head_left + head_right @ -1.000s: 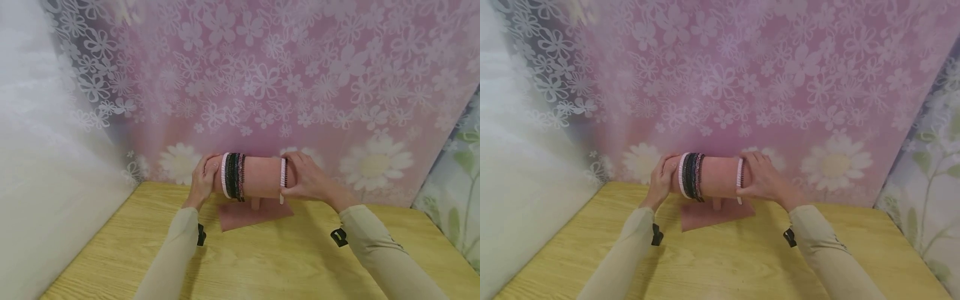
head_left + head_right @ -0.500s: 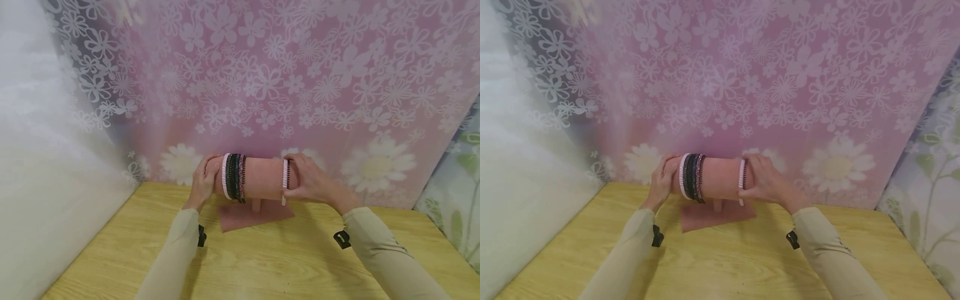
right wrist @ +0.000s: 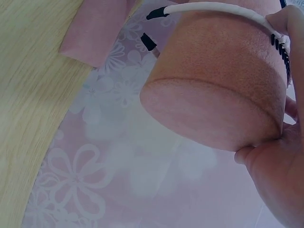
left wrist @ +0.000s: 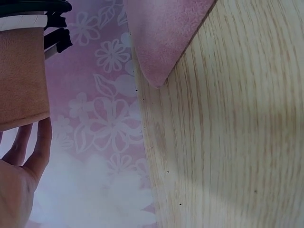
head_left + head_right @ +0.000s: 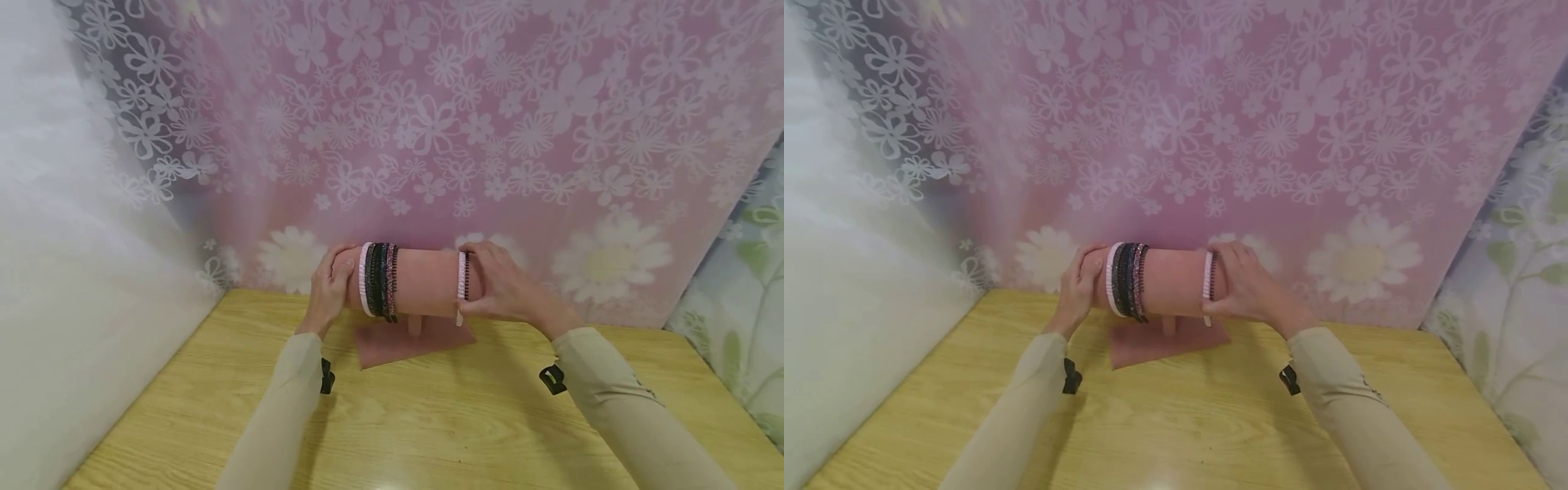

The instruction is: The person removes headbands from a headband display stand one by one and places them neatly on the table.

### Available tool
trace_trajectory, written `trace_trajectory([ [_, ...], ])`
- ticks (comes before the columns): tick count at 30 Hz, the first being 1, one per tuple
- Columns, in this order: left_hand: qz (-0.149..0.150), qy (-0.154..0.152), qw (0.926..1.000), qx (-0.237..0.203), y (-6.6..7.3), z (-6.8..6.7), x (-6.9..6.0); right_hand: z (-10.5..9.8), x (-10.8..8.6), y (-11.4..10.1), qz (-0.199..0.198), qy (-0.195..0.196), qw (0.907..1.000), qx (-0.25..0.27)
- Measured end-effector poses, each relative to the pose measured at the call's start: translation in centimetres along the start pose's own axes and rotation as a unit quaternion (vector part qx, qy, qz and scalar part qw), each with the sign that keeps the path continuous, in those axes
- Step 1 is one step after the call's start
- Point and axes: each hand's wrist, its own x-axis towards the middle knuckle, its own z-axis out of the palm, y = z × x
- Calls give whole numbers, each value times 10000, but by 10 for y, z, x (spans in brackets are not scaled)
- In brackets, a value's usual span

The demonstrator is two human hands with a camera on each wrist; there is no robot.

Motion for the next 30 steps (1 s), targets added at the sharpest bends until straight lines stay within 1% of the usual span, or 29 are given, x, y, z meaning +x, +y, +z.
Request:
trace_trajectory([
  [8, -12, -12, 10000, 50, 1, -2, 3, -3, -2, 4, 114, -28, 9999, 70],
  [14, -34, -1, 10000, 66, 0, -2, 1, -3, -7, 8, 181, -36, 9996, 233],
  [18, -65, 47, 9999, 63, 0, -1, 0, -3, -8, 8, 181, -94, 9995, 242],
  [23, -103, -15, 9999, 38, 2, 0, 1, -6, -8, 8, 164, -28, 9996, 219],
  [30, -101, 49, 9999, -29, 1, 1, 0, -5, -9, 10, 63, 25, 9998, 188],
])
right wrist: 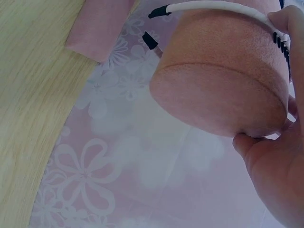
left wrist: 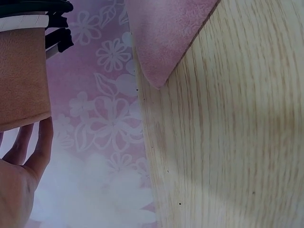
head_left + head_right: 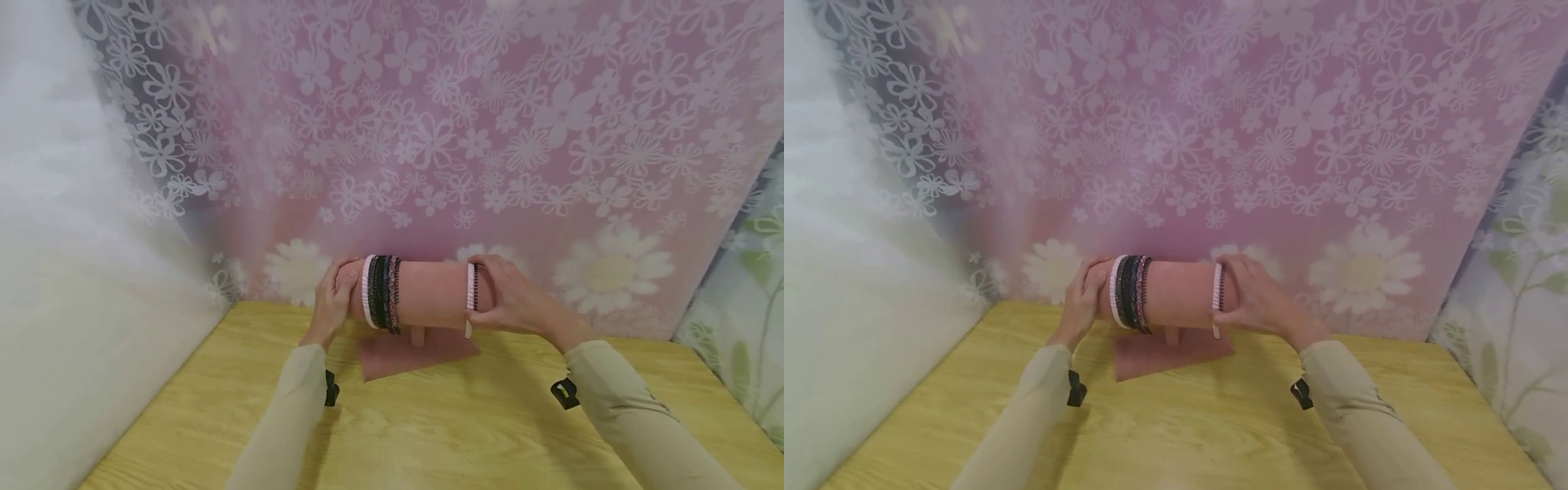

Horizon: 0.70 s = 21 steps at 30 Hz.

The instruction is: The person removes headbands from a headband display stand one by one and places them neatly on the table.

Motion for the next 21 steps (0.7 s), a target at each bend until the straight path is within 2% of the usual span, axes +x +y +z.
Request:
trace_trajectory([
  [6, 73, -42, 10000, 15, -1, -1, 1, 3, 1, 2, -150, 201, 9997, 65],
  [11, 9, 34, 10000, 92, -1, -2, -1, 3, 1, 0, -115, 89, 9999, 62],
  [16, 42, -35, 10000, 14, -1, -1, 1, -4, 1, 2, 187, -182, 9996, 58],
  [21, 106, -69, 9998, 128, -2, 1, 2, -10, -3, 3, 320, -176, 9993, -37],
])
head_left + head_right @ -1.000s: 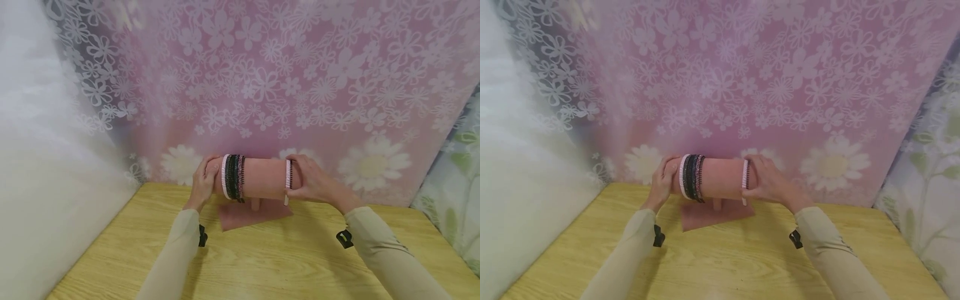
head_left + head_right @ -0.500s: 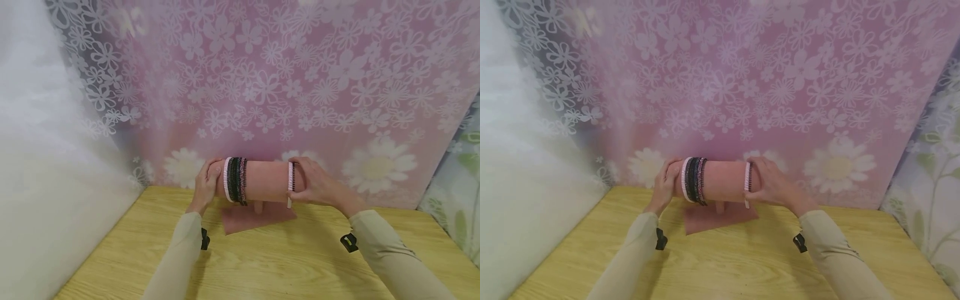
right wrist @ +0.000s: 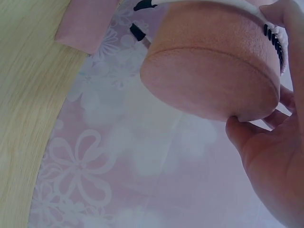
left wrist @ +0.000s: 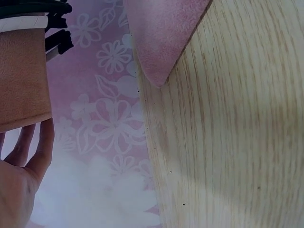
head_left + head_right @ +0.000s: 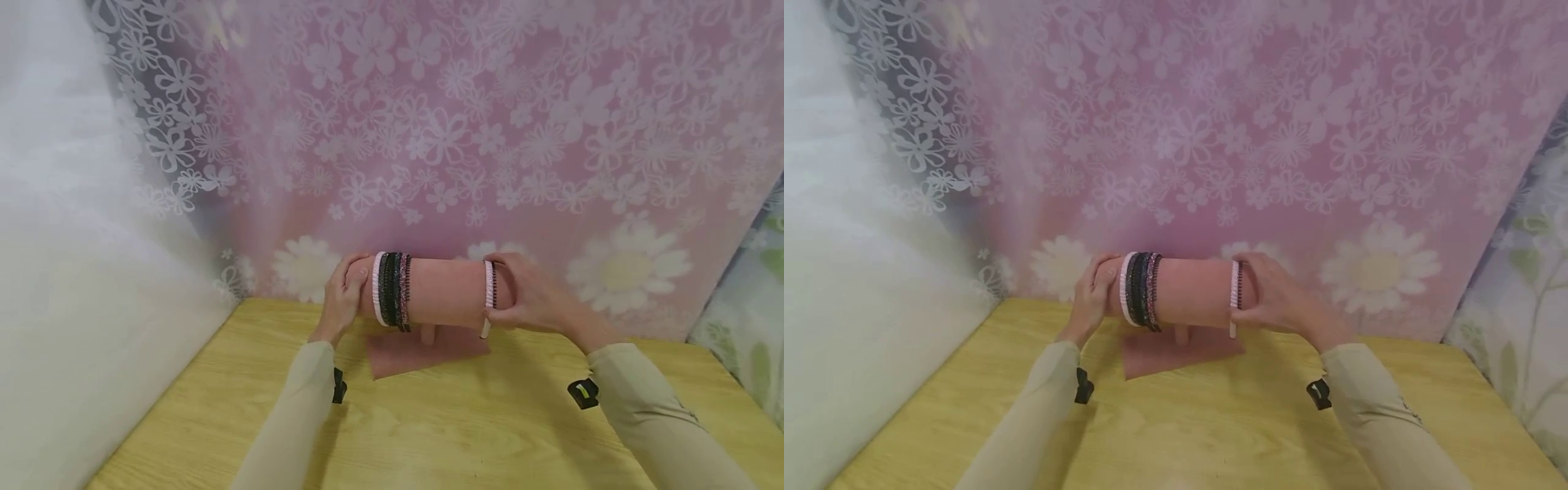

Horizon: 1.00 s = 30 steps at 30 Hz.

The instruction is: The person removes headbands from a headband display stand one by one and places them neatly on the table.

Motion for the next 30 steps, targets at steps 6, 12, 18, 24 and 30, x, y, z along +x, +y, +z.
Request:
trace_trajectory([
  [6, -31, -22, 10000, -7, 1, 3, -1, -3, -5, 3, -99, 158, 9998, -101],
  [12, -22, 15, 10000, 75, 0, 0, -1, -4, -5, 3, -34, 52, 10000, 15],
  [18, -50, 14, 10000, 78, 0, -4, 0, -8, -7, 1, 86, -121, 9996, 224],
  [24, 6, 26, 10000, 10, 3, -6, 3, -11, -10, 2, 222, -268, 9963, 781],
  [30, -52, 2, 10000, 30, 0, -3, -1, -6, -16, 6, -141, 13, 9959, 888],
])
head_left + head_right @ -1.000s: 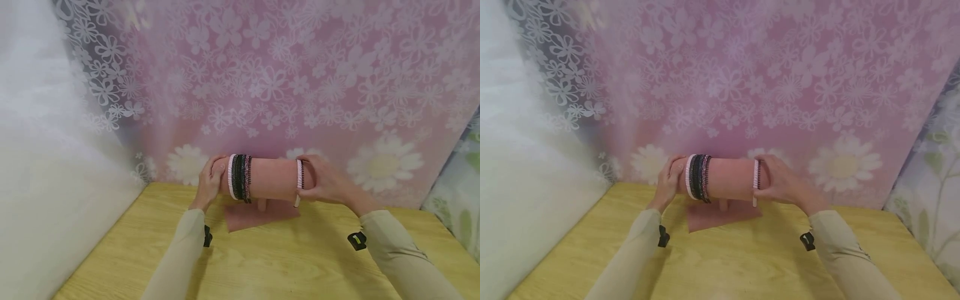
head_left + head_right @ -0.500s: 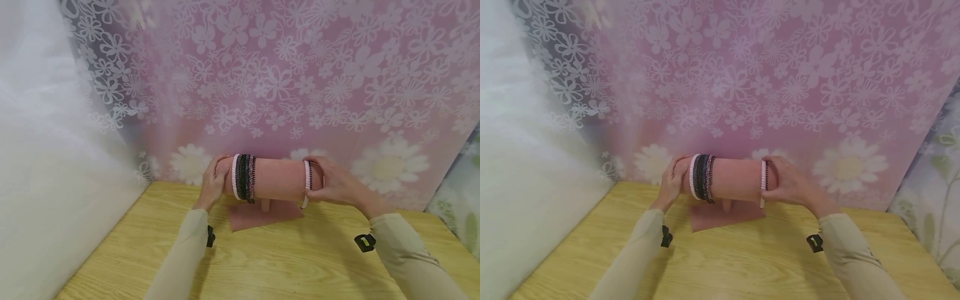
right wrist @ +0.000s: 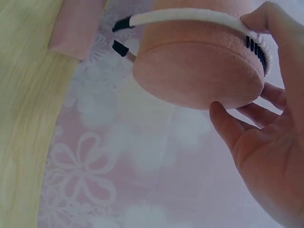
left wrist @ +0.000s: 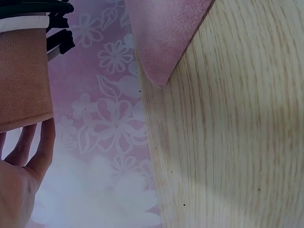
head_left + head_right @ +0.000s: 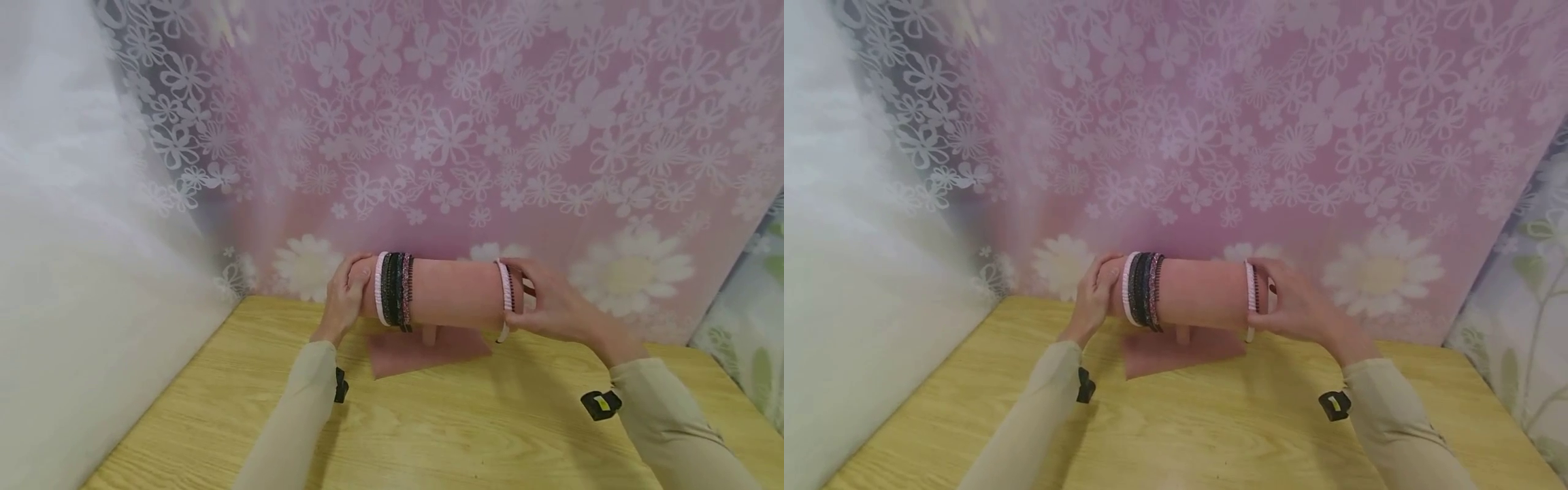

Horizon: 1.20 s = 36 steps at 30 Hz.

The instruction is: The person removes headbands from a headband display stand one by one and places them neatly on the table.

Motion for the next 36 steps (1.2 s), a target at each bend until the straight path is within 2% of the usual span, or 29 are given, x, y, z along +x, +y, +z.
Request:
trace_trajectory([
  [6, -30, -6, 10000, 0, 0, -1, 0, 9, -8, 4, -211, 381, 9990, -47],
  [11, -6, 27, 10000, -24, -1, -1, 0, 15, -19, 6, -93, 603, 9979, 202],
  [17, 15, -5, 10000, -71, -3, -1, 1, 21, -31, 3, -66, 1048, 9945, -3],
  [24, -48, -3, 10000, -8, -3, 2, -1, 29, -44, -1, 317, 1442, 9890, -6],
  [30, -85, -9, 10000, -32, -1, 2, -1, 33, -49, -3, 280, 1824, 9828, 3],
  [36, -82, -16, 10000, -17, -2, 1, 0, 34, -51, -5, 208, 2032, 9785, 274],
])
